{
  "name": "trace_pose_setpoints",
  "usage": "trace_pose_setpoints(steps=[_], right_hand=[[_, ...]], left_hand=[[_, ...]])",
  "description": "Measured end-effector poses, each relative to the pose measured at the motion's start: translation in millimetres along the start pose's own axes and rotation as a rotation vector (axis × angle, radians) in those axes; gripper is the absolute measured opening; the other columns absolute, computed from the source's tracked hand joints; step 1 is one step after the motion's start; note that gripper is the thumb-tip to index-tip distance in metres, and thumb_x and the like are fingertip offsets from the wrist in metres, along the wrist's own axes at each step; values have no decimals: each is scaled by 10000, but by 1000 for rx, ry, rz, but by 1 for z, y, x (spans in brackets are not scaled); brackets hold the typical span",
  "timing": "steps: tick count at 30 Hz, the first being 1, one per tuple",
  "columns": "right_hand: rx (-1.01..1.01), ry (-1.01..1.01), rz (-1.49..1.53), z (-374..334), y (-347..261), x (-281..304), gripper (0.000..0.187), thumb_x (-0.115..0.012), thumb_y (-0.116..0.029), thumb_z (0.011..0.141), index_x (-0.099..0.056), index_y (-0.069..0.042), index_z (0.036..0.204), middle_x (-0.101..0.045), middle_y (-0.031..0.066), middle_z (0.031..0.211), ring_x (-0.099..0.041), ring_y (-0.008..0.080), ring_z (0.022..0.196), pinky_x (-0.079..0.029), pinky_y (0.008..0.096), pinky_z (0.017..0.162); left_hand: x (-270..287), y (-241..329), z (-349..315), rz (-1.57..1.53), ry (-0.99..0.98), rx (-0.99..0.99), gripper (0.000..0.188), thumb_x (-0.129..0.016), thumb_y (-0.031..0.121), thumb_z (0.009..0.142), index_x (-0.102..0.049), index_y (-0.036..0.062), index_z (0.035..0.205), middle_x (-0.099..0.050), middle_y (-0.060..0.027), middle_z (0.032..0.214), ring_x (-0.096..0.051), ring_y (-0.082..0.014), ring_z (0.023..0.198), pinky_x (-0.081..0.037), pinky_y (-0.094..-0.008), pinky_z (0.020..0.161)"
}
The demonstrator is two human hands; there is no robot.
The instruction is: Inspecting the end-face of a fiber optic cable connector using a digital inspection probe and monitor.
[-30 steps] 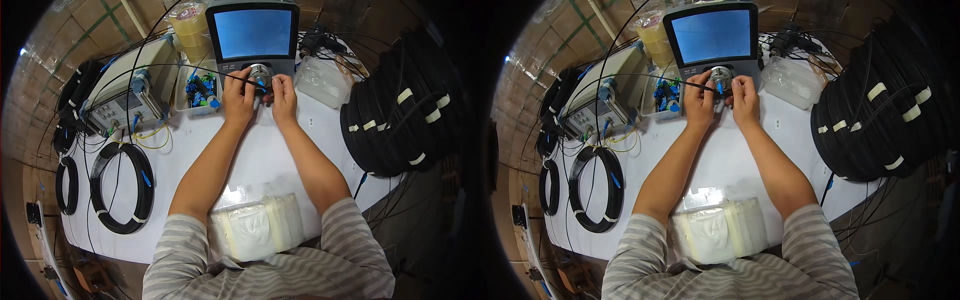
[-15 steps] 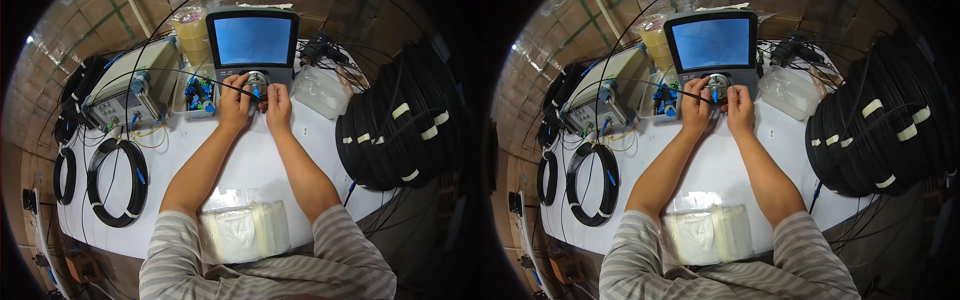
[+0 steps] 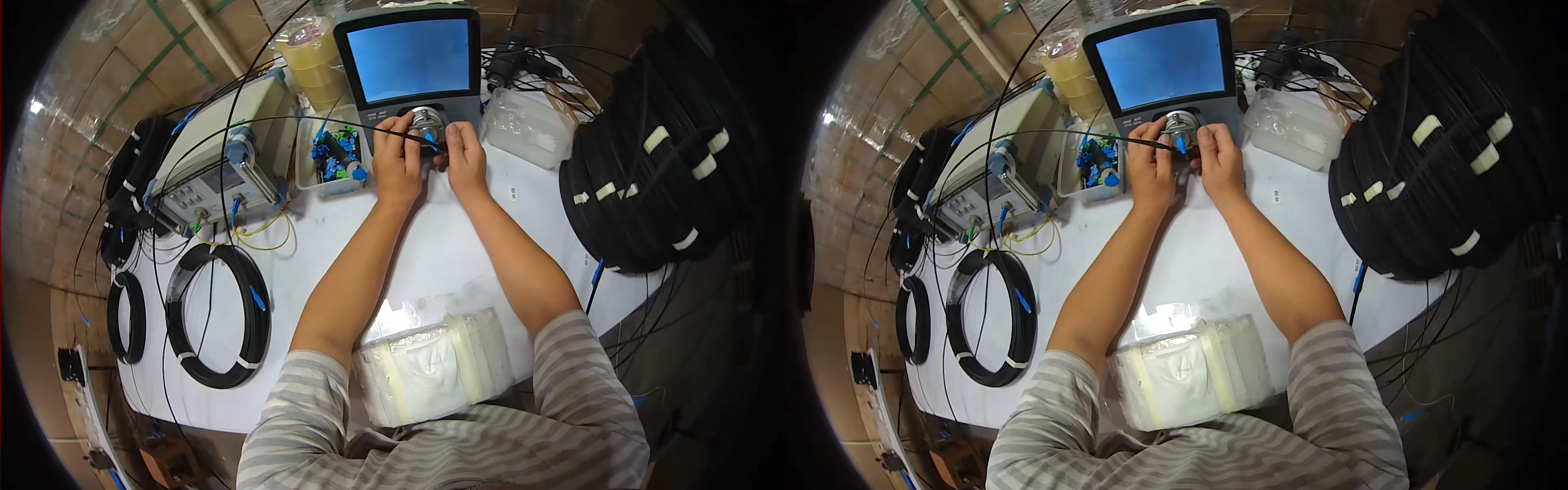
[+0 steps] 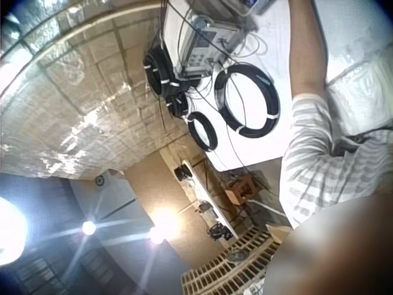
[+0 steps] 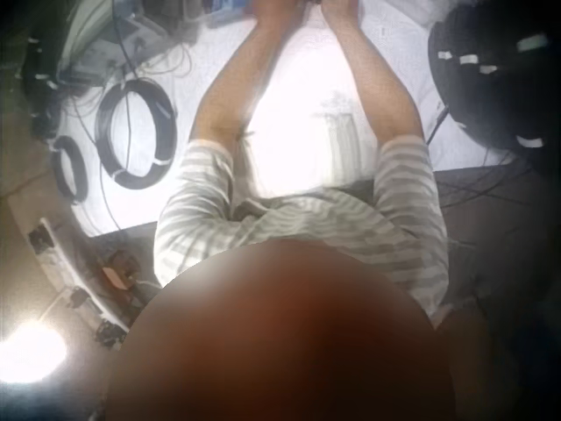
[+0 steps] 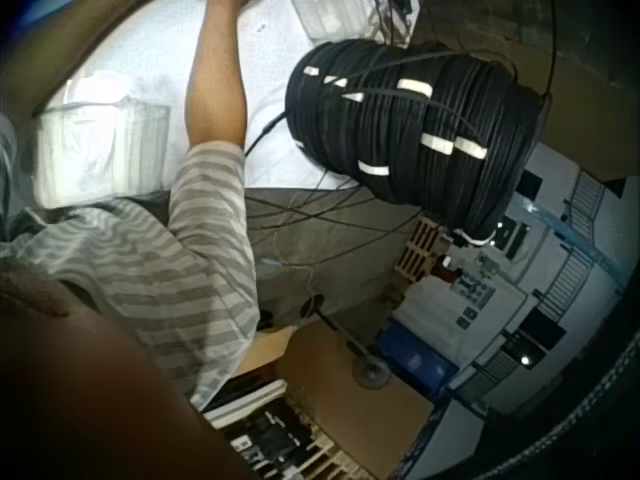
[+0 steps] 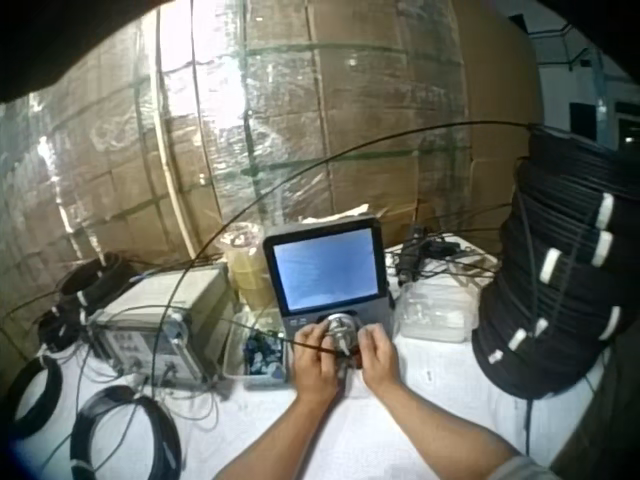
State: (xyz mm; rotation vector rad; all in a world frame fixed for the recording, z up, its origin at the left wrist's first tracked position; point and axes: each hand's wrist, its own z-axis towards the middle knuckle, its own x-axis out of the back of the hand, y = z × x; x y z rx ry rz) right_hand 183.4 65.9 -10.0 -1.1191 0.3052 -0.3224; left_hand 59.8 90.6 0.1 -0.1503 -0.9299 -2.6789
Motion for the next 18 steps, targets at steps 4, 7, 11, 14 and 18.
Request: trace_pose_setpoints(steps=[4, 7, 11, 14, 18], right_hand=[[8, -15, 5, -1, -2, 3, 350, -464, -367, 1064, -570, -45, 980, -629, 26, 752, -599, 107, 568, -466, 254, 533], [24, -11, 39, -1, 2, 2, 351, -451, -365, 1068, -569, -45, 981, -630, 29, 754, -600, 108, 571, -468, 256, 536], [15, -9, 28, -1, 1, 1, 357, -454, -365, 1068, -570, -40, 978, -634, 36, 774, -603, 106, 578, -479, 252, 540], [-9, -9, 88, -3, 2, -2, 357, -461, -367, 1066, -572, -42, 971, -634, 34, 780, -599, 103, 579, -479, 248, 539], [-6, 31, 61, -1, 5, -1, 347, -476, -361, 1063, -574, -43, 963, -627, 28, 769, -594, 97, 578, -476, 243, 539]], left_hand=[[-1, 3, -2, -41, -26, 47, 292, -562, 88, 968, -640, 52, 1248, -568, -142, 1170, -618, -299, 1033, -519, -353, 844], [-1, 0, -2, -38, -13, 23, 292, -564, 93, 966, -641, 53, 1246, -568, -147, 1175, -616, -308, 1045, -517, -357, 852], [2, -1, -3, -18, -14, 13, 299, -565, 98, 964, -636, 50, 1251, -568, -151, 1180, -613, -319, 1057, -515, -365, 862], [4, -2, 0, -16, -20, 11, 301, -560, 103, 967, -634, 51, 1254, -568, -154, 1180, -612, -324, 1057, -515, -367, 860], [2, 2, -2, -17, -33, 58, 299, -551, 112, 973, -635, 55, 1254, -568, -156, 1180, -618, -329, 1046, -519, -373, 846]])
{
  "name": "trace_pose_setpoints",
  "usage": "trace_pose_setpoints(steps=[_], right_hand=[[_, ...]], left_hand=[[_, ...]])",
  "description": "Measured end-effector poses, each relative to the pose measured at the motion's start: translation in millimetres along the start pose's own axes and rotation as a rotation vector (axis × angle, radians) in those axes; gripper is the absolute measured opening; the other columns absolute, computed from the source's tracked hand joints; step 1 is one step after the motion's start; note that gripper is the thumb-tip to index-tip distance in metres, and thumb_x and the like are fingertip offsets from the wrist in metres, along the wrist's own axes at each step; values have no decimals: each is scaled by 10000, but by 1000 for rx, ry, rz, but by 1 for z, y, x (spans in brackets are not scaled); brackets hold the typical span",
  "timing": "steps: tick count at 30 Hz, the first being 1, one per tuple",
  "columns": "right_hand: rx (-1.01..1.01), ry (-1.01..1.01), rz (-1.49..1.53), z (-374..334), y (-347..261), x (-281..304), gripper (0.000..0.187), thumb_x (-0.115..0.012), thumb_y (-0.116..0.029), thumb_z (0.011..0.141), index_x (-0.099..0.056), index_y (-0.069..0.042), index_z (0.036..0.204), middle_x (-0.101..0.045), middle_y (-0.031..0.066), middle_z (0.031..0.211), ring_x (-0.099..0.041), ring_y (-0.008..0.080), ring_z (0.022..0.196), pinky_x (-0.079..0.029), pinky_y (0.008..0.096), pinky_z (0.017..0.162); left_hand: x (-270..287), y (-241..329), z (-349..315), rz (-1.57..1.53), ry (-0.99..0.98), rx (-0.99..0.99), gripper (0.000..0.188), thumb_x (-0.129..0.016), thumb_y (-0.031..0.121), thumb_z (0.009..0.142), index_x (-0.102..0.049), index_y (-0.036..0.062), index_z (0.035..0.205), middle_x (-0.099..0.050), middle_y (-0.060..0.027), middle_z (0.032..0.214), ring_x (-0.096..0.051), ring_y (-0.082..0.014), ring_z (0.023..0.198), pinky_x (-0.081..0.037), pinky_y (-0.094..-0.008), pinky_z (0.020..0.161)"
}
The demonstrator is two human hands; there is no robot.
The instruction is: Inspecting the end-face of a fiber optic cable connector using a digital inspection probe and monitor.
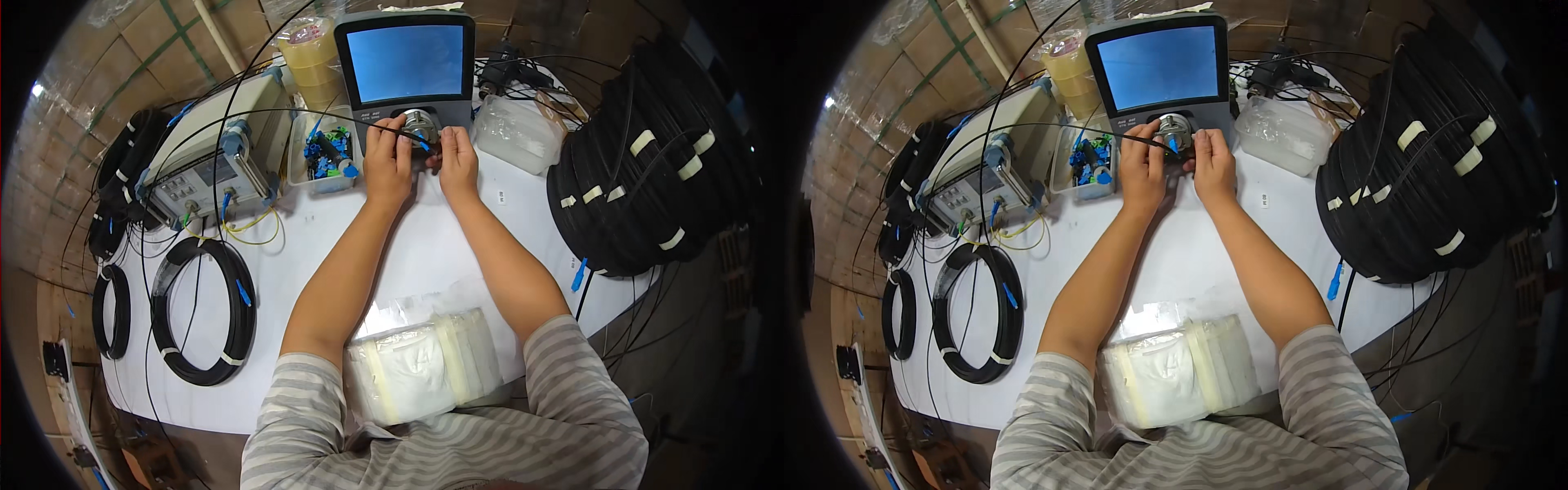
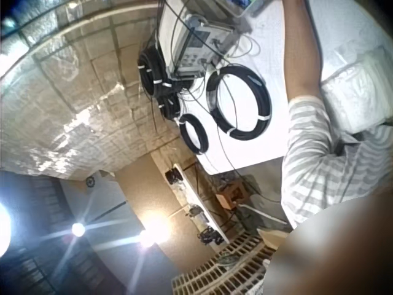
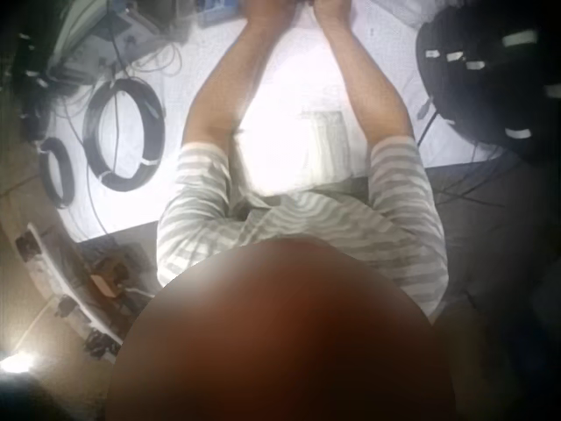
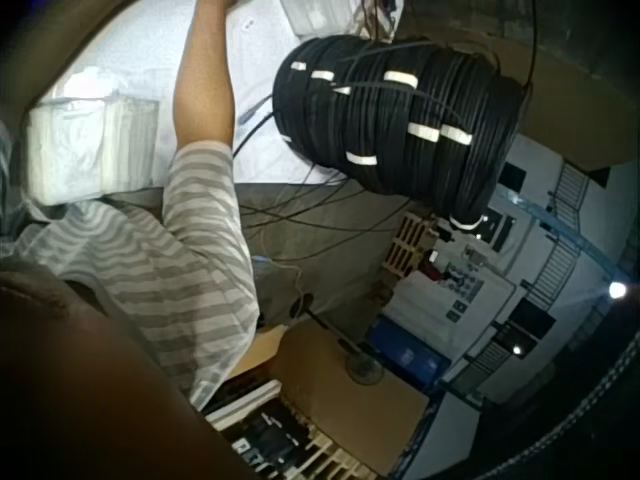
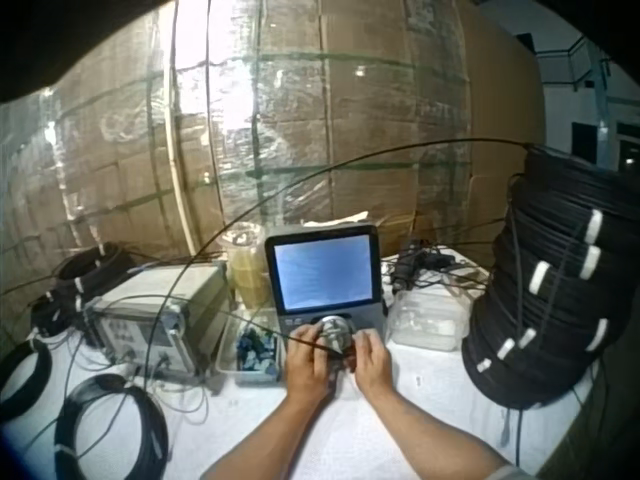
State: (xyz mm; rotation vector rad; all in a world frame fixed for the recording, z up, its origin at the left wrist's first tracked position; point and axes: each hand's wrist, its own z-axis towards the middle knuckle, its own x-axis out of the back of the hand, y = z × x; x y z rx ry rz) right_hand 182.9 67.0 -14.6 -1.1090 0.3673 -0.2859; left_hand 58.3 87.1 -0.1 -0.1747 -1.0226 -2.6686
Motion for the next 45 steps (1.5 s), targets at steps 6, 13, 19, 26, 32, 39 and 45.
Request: trace_pose_setpoints(steps=[6, 13, 19, 26, 32, 39, 45], right_hand=[[5, -3, 10, -1, 0, -3, 310, -506, -331, 1055, -580, -43, 969, -622, 20, 746, -592, 91, 579, -468, 240, 539], [28, 18, 4, -2, 2, -2, 291, -511, -316, 1053, -581, -39, 993, -623, 24, 738, -592, 90, 579, -470, 243, 540], [63, 25, -14, -2, 4, -3, 282, -504, -304, 1054, -584, -36, 1026, -624, 23, 740, -596, 91, 580, -475, 242, 539], [21, 10, 23, -2, 0, -3, 302, -502, -326, 1054, -585, -38, 1019, -620, 23, 736, -593, 89, 571, -469, 238, 529], [36, 9, -48, -3, -3, -3, 310, -509, -338, 1051, -581, -39, 1010, -606, 22, 724, -585, 87, 575, -469, 242, 530], [67, 28, -10, -5, -5, -5, 311, -522, -340, 1046, -574, -38, 994, -596, 26, 717, -579, 89, 573, -468, 243, 528], [5, 15, -41, -1, 1, -3, 307, -516, -340, 1049, -576, -44, 994, -586, 14, 707, -576, 87, 570, -457, 242, 517]], left_hand=[[1, -1, 0, 0, 4, -3, 301, -554, 137, 984, -635, 57, 1262, -577, -154, 1173, -631, -325, 1033, -525, -371, 841], [2, -1, -1, 6, 16, -36, 300, -563, 123, 979, -634, 54, 1261, -576, -146, 1164, -631, -314, 1039, -526, -364, 840], [2, 0, -1, -18, 1, 4, 302, -567, 119, 974, -635, 53, 1261, -573, -148, 1163, -628, -316, 1043, -525, -364, 837], [1, -3, -1, -4, 13, -18, 310, -565, 106, 966, -632, 46, 1262, -572, -145, 1156, -628, -312, 1026, -523, -366, 837], [2, 0, -1, -57, -7, 32, 316, -566, 108, 963, -631, 51, 1267, -571, -147, 1152, -628, -311, 1022, -522, -370, 843], [2, -1, -1, -26, -4, 26, 309, -566, 110, 963, -634, 49, 1258, -573, -147, 1154, -630, -314, 1019, -524, -370, 837], [1, -1, 0, -26, 9, -1, 306, -569, 112, 962, -638, 48, 1253, -574, -148, 1159, -632, -313, 1025, -524, -366, 835]])
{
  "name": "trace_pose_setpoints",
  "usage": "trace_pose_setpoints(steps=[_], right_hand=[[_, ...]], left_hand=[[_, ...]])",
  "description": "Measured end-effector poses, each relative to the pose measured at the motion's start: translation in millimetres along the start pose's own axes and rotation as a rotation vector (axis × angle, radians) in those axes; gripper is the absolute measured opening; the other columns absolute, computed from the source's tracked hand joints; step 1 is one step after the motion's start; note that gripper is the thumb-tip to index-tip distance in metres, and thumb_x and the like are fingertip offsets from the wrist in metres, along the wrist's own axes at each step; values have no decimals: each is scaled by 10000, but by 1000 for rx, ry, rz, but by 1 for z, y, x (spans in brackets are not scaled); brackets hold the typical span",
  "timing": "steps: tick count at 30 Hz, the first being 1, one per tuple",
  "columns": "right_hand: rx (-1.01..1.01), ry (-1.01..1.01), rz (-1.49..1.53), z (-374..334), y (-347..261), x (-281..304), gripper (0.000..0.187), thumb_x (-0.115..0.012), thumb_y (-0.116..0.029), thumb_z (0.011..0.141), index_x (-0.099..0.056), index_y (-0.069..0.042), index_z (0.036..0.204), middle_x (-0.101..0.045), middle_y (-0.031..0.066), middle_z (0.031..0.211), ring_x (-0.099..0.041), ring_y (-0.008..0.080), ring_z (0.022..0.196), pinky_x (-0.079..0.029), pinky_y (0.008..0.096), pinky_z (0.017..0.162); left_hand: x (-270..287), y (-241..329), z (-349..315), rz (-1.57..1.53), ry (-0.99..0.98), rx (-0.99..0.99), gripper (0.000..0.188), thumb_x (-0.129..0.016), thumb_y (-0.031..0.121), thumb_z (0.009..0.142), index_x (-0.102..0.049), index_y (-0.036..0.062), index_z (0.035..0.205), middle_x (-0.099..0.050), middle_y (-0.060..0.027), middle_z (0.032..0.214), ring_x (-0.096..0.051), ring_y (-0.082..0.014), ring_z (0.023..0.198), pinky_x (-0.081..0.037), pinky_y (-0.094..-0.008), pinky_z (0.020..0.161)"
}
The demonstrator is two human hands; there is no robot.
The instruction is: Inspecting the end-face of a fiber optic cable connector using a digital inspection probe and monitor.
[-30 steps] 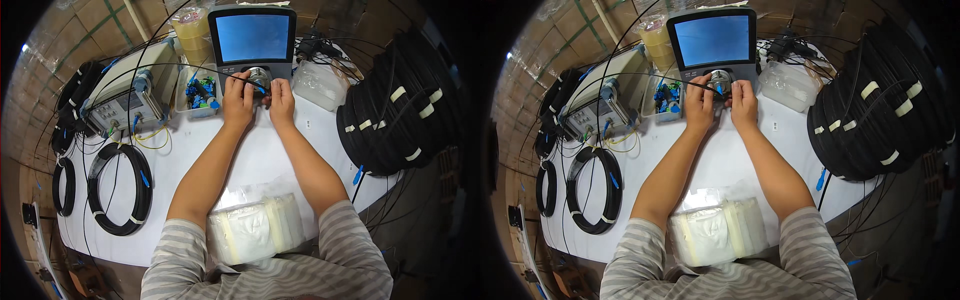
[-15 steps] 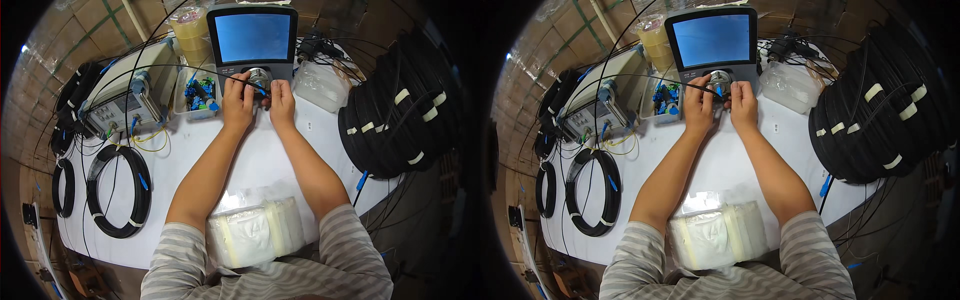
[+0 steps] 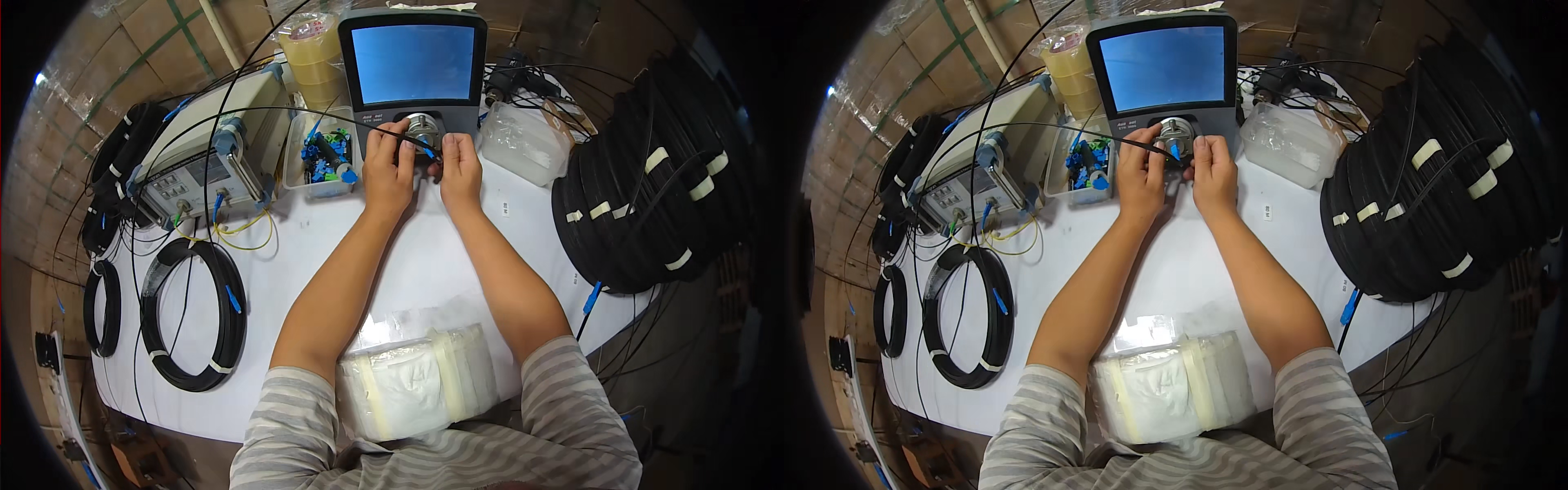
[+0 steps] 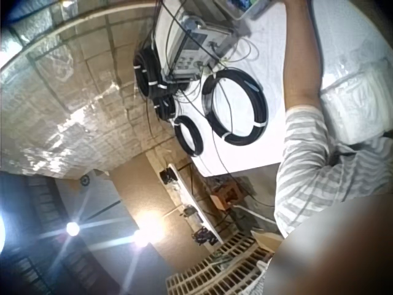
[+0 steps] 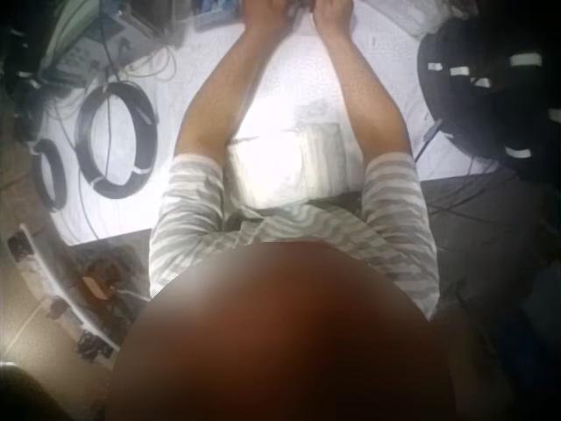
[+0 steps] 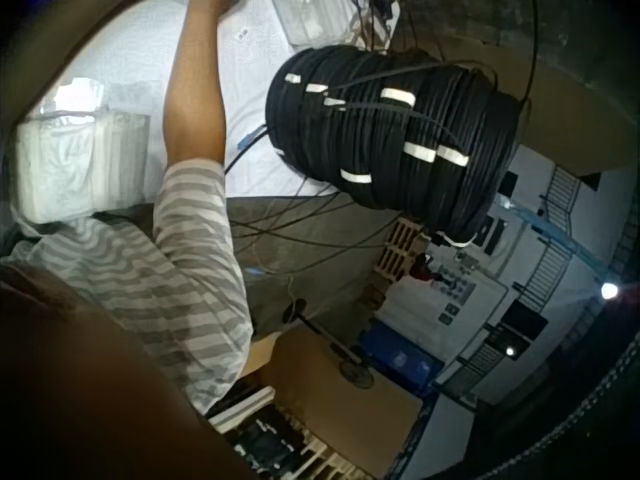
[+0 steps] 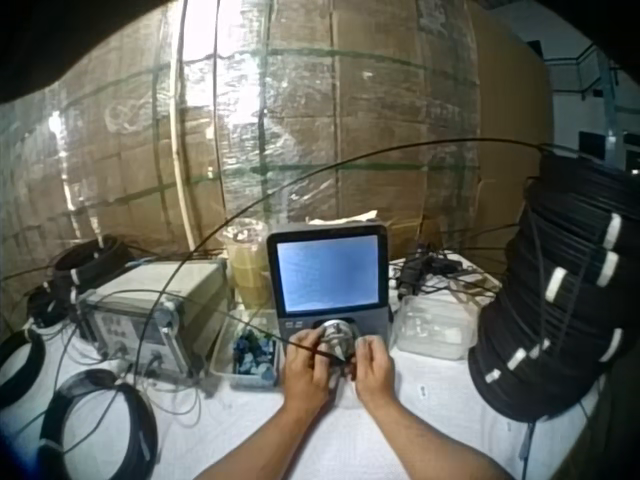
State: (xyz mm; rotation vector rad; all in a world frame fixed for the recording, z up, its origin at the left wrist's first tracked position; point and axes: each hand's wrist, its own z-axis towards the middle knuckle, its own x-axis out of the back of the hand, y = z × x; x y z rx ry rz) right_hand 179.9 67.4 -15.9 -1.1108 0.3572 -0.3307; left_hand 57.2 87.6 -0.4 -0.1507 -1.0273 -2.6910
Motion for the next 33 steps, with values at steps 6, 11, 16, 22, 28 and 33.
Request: trace_pose_setpoints(steps=[6, 11, 16, 22, 28, 33], right_hand=[[70, 13, -27, -3, -2, -1, 311, -509, -346, 1051, -575, -47, 995, -582, 12, 704, -575, 90, 560, -454, 244, 512], [42, 17, -3, -3, -5, -3, 309, -507, -344, 1052, -570, -47, 996, -584, 16, 710, -570, 91, 555, -452, 244, 515], [28, -2, -43, -1, -3, 1, 309, -507, -341, 1052, -564, -46, 979, -577, 14, 700, -567, 91, 555, -452, 246, 520], [33, 12, -25, -4, -6, -2, 299, -511, -329, 1051, -566, -43, 984, -571, 12, 691, -565, 90, 563, -457, 252, 526], [20, 3, 3, -2, -2, 0, 284, -508, -313, 1053, -572, -40, 1003, -572, 12, 695, -567, 84, 569, -459, 242, 529], [32, 10, 6, -1, 0, -1, 274, -504, -304, 1054, -574, -42, 1017, -573, 12, 696, -570, 84, 571, -462, 241, 530]], left_hand=[[1, 1, -1, -8, -4, 13, 307, -569, 119, 965, -638, 47, 1255, -575, -147, 1153, -632, -310, 1019, -525, -364, 834], [1, 0, 0, 5, -1, -1, 307, -568, 122, 967, -638, 49, 1257, -575, -146, 1152, -632, -311, 1016, -526, -365, 834], [-1, 2, -1, -16, -17, 42, 307, -567, 122, 966, -639, 51, 1256, -574, -139, 1149, -628, -306, 1014, -526, -364, 827], [0, 1, -1, -24, -17, 60, 310, -559, 126, 970, -635, 53, 1262, -571, -139, 1152, -626, -298, 1016, -525, -362, 825], [-1, 3, 0, 37, 37, -40, 305, -550, 93, 967, -638, 55, 1257, -573, -136, 1160, -628, -299, 1001, -522, -356, 829], [-1, 6, 0, 6, 9, -56, 304, -534, 66, 969, -639, 50, 1253, -573, -132, 1172, -630, -293, 996, -522, -352, 831]])
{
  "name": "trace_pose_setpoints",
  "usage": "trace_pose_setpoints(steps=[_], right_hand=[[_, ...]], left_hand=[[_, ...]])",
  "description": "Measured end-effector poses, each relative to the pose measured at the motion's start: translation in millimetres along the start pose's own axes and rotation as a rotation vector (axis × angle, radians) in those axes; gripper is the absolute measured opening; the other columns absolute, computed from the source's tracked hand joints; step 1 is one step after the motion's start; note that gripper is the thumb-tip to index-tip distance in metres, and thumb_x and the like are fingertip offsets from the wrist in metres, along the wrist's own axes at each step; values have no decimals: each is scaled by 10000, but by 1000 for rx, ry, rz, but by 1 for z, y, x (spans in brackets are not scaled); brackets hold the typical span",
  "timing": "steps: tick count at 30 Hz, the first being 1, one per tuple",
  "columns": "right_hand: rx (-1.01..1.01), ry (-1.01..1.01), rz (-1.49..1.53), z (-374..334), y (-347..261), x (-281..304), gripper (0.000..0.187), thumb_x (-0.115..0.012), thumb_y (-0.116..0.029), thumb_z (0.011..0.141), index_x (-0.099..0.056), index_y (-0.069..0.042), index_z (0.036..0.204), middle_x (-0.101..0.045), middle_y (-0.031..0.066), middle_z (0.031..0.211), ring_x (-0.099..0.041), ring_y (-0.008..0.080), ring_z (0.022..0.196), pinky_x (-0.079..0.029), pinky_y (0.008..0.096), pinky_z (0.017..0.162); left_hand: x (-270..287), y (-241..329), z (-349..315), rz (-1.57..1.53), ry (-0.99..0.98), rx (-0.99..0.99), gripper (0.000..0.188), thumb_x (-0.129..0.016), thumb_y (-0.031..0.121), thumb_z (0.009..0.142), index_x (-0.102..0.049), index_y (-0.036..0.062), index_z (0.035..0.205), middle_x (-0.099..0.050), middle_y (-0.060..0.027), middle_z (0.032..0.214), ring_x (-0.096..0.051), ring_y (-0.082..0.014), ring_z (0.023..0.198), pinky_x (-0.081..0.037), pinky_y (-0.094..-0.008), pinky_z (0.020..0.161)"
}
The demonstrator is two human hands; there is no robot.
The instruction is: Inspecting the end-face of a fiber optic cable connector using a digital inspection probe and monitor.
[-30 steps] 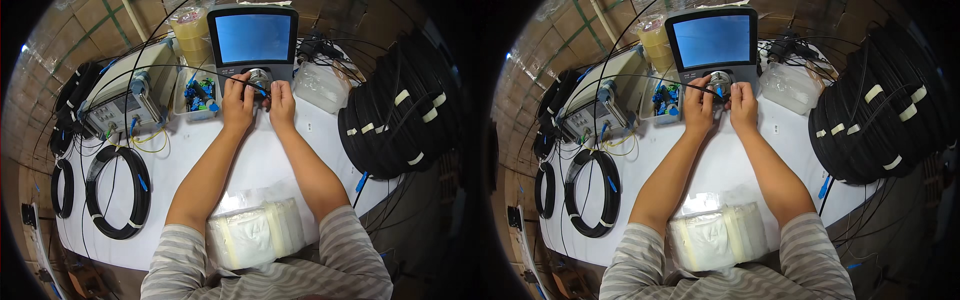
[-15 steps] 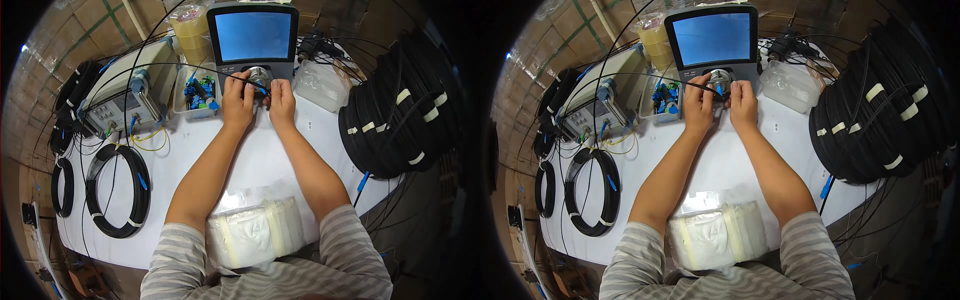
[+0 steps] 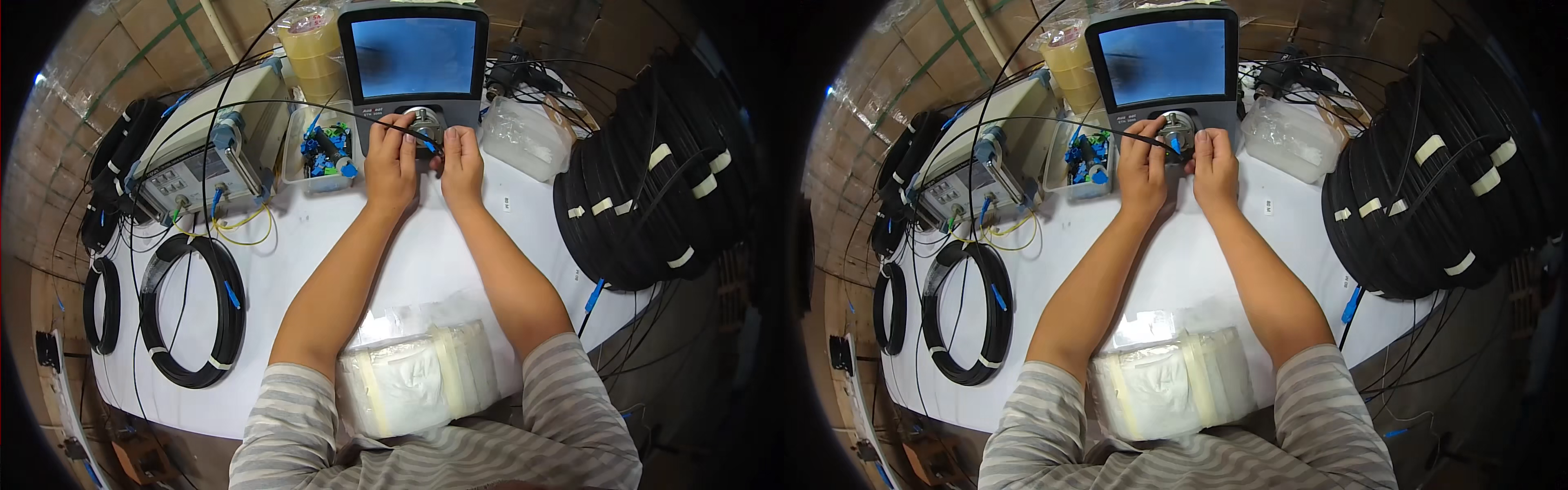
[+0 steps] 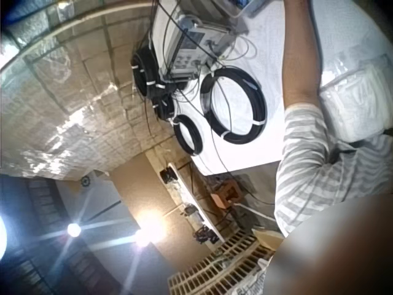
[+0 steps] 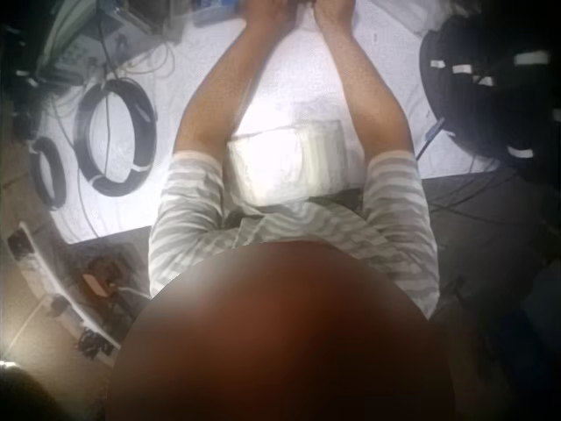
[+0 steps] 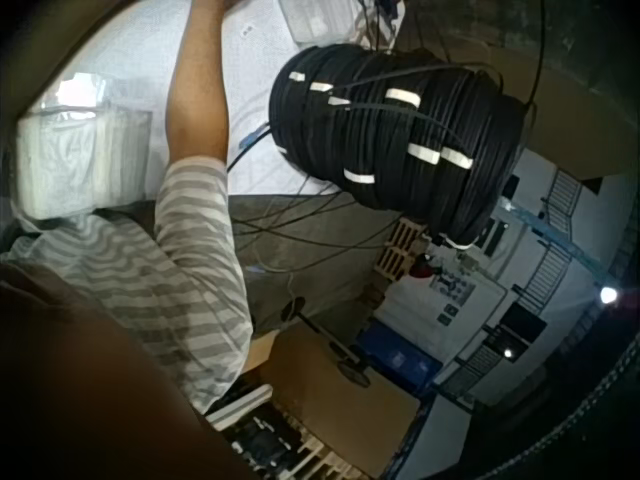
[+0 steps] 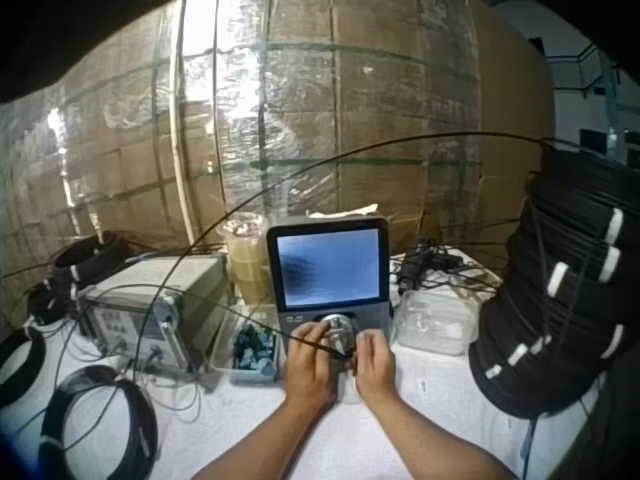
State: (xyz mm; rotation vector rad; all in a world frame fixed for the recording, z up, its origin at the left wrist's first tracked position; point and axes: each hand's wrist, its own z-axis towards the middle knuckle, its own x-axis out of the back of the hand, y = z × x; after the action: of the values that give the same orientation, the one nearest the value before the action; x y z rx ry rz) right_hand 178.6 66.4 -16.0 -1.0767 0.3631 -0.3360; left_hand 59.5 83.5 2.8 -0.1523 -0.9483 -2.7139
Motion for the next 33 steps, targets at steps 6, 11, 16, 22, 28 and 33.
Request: trace_pose_setpoints(steps=[6, 11, 16, 22, 28, 33], right_hand=[[28, 12, -11, -1, -2, -1, 256, -503, -291, 1054, -575, -47, 1028, -576, 9, 705, -563, 82, 576, -463, 245, 533], [22, 1, 2, -1, -2, 0, 238, -497, -273, 1055, -573, -48, 1030, -577, 11, 714, -560, 82, 578, -462, 244, 535], [16, -5, 28, -1, -1, -1, 235, -494, -273, 1055, -572, -52, 1039, -576, 12, 723, -558, 82, 580, -461, 243, 539], [27, -6, 28, -1, 0, 0, 239, -495, -278, 1055, -572, -52, 1052, -582, 18, 744, -557, 84, 580, -461, 242, 540], [-13, -34, 62, -1, -2, -2, 226, -526, -271, 1044, -560, -56, 1107, -598, 19, 791, -553, 74, 603, -451, 226, 547], [-47, -110, 68, 0, -3, 0, 269, -570, -288, 1029, -543, -56, 1162, -610, 16, 834, -547, 70, 626, -446, 214, 561]], left_hand=[[0, 1, 0, 7, 0, -7, 305, -529, 61, 969, -640, 47, 1253, -573, -131, 1171, -635, -289, 985, -531, -347, 817], [1, 2, 0, 21, 2, -9, 304, -531, 63, 970, -640, 45, 1253, -573, -133, 1169, -636, -287, 987, -537, -349, 812], [1, 1, 1, -9, 7, -9, 298, -535, 63, 969, -644, 41, 1246, -571, -138, 1171, -634, -284, 998, -537, -348, 819], [1, 2, 0, -65, -22, 66, 302, -539, 77, 973, -643, 47, 1255, -574, -152, 1208, -592, -287, 1102, -475, -338, 930], [1, 1, 0, -28, -8, 38, 287, -544, 71, 968, -650, 38, 1233, -569, -134, 1176, -632, -285, 1012, -537, -352, 829], [0, -3, 0, -37, 13, 45, 285, -557, 89, 969, -649, 34, 1233, -579, -137, 1157, -631, -294, 1025, -522, -358, 859]])
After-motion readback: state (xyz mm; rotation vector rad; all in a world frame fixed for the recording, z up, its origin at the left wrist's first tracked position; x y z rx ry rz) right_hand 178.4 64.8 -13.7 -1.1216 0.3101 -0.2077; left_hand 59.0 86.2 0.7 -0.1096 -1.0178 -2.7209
